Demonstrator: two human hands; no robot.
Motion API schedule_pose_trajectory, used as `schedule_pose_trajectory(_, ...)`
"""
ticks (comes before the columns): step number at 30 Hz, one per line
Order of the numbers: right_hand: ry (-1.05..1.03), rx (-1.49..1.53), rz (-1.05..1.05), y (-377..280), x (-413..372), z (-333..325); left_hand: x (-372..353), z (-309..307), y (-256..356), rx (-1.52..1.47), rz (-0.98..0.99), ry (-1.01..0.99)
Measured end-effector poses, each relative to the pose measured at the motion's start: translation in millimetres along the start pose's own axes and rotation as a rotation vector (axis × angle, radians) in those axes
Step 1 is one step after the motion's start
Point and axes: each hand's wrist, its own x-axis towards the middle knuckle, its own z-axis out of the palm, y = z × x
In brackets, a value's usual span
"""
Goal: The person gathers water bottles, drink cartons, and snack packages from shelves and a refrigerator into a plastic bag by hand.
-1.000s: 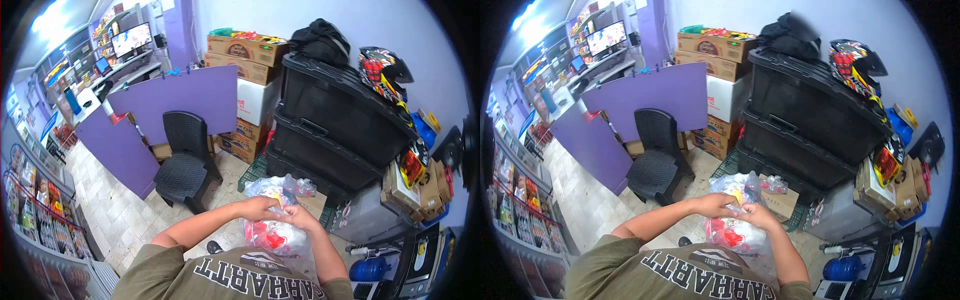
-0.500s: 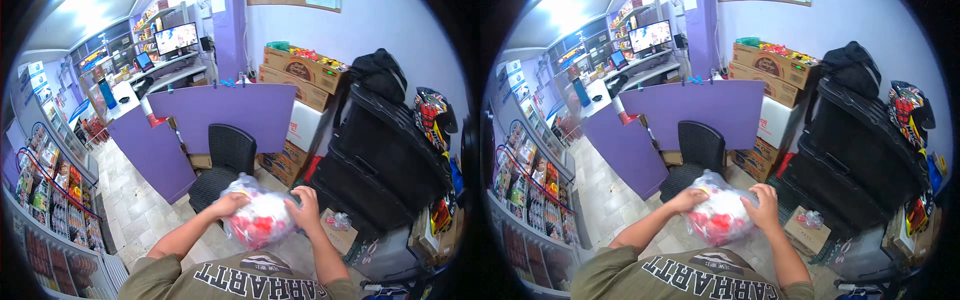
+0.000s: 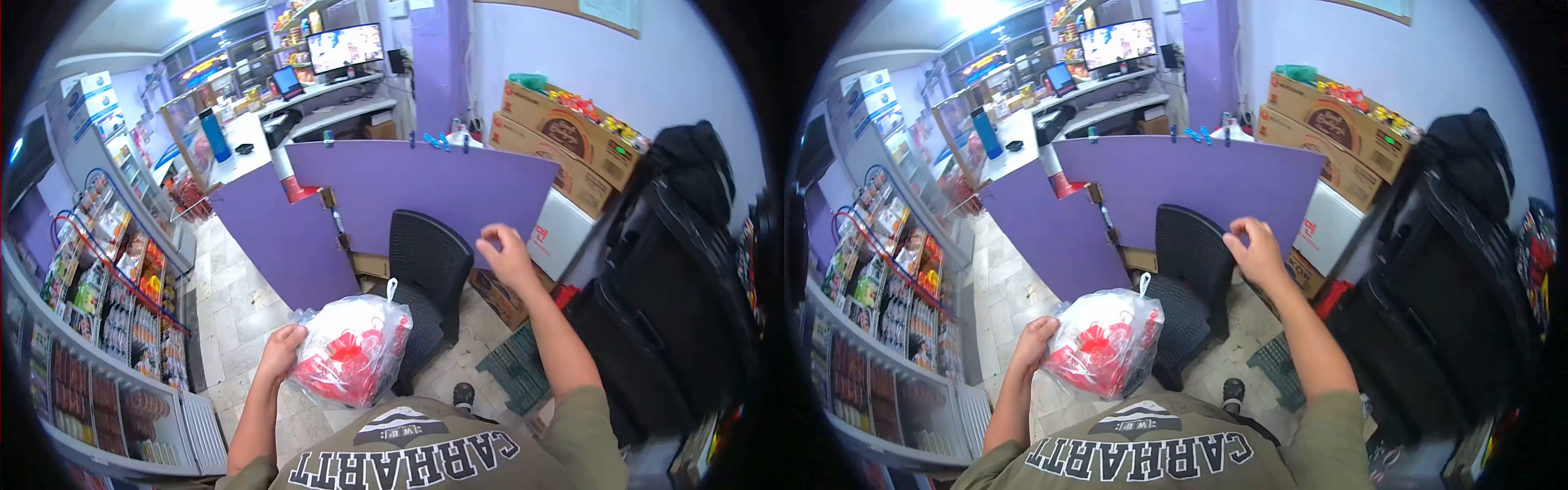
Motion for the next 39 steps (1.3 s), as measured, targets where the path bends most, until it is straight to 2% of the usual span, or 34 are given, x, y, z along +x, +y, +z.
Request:
schedule_pose_trajectory(5, -0.006, -0.103, -0.227, 41, 148, 49, -12, 8, 5, -0.098, -0.020, 0.182)
schedule_pose_trajectory(10, -0.031, -0.415, -0.122, 90, 271, 113, -19, 40, 24, -0.084, -0.006, 0.371)
schedule_pose_trajectory(11, -0.041, -0.393, -0.138, 99, 287, 124, -19, 44, 23, -0.070, -0.005, 0.391)
schedule_pose_trajectory(13, -0.213, -0.559, -0.020, 112, 312, 147, -23, 60, 31, -0.087, -0.025, 0.408)
schedule_pose_trajectory(14, -0.238, -0.544, -0.041, 105, 314, 152, -26, 66, 36, -0.095, -0.040, 0.439)
schedule_pose_trajectory(16, -0.380, -0.642, 0.023, 100, 316, 158, -28, 78, 44, 0.024, -0.086, 0.459)
schedule_pose_trajectory(18, -0.437, -0.663, 0.069, 116, 319, 171, -27, 84, 45, -0.035, -0.083, 0.468)
schedule_pose_trajectory(19, -0.402, -0.680, 0.042, 117, 319, 173, -27, 86, 53, -0.034, -0.095, 0.479)
schedule_pose_trajectory(22, -0.434, -0.574, 0.061, 140, 340, 177, -22, 98, 72, 0.284, -0.102, 0.513)
schedule_pose_trajectory(23, -0.349, -0.458, -0.073, 157, 345, 175, -19, 102, 83, 0.400, -0.145, 0.460)
schedule_pose_trajectory(24, -0.336, -0.478, -0.145, 166, 352, 167, -14, 107, 84, 0.395, -0.034, 0.448)
schedule_pose_trajectory(25, -0.364, -0.286, -0.151, 194, 367, 170, -10, 111, 90, 0.419, 0.000, 0.411)
schedule_pose_trajectory(26, -0.250, -0.258, -0.202, 181, 358, 155, -12, 114, 94, 0.446, 0.042, 0.378)
schedule_pose_trajectory(27, -0.058, -0.460, -0.418, 162, 348, 142, -15, 117, 94, 0.439, 0.059, 0.345)
schedule_pose_trajectory(28, -0.066, -0.320, -0.564, 160, 361, 146, -21, 117, 94, 0.444, 0.076, 0.310)
schedule_pose_trajectory(31, -0.555, 0.629, -0.317, -13, 237, 102, -42, 122, 83, 0.424, 0.012, 0.327)
schedule_pose_trajectory(33, -0.937, 0.826, -0.322, -55, 172, 118, -38, 120, 68, 0.269, 0.092, 0.273)
schedule_pose_trajectory(34, -1.135, 1.064, -0.348, -83, 126, 117, -46, 121, 63, 0.258, 0.079, 0.291)
schedule_pose_trajectory(36, -1.393, 1.094, -0.234, -104, 74, 136, -48, 122, 57, 0.211, -0.042, 0.292)
schedule_pose_trajectory(38, -1.530, 1.121, -0.061, -126, 28, 147, -73, 120, 44, 0.192, -0.047, 0.371)
schedule_pose_trajectory(39, -1.568, 1.075, -0.041, -113, 30, 159, -64, 127, 47, 0.184, -0.116, 0.405)
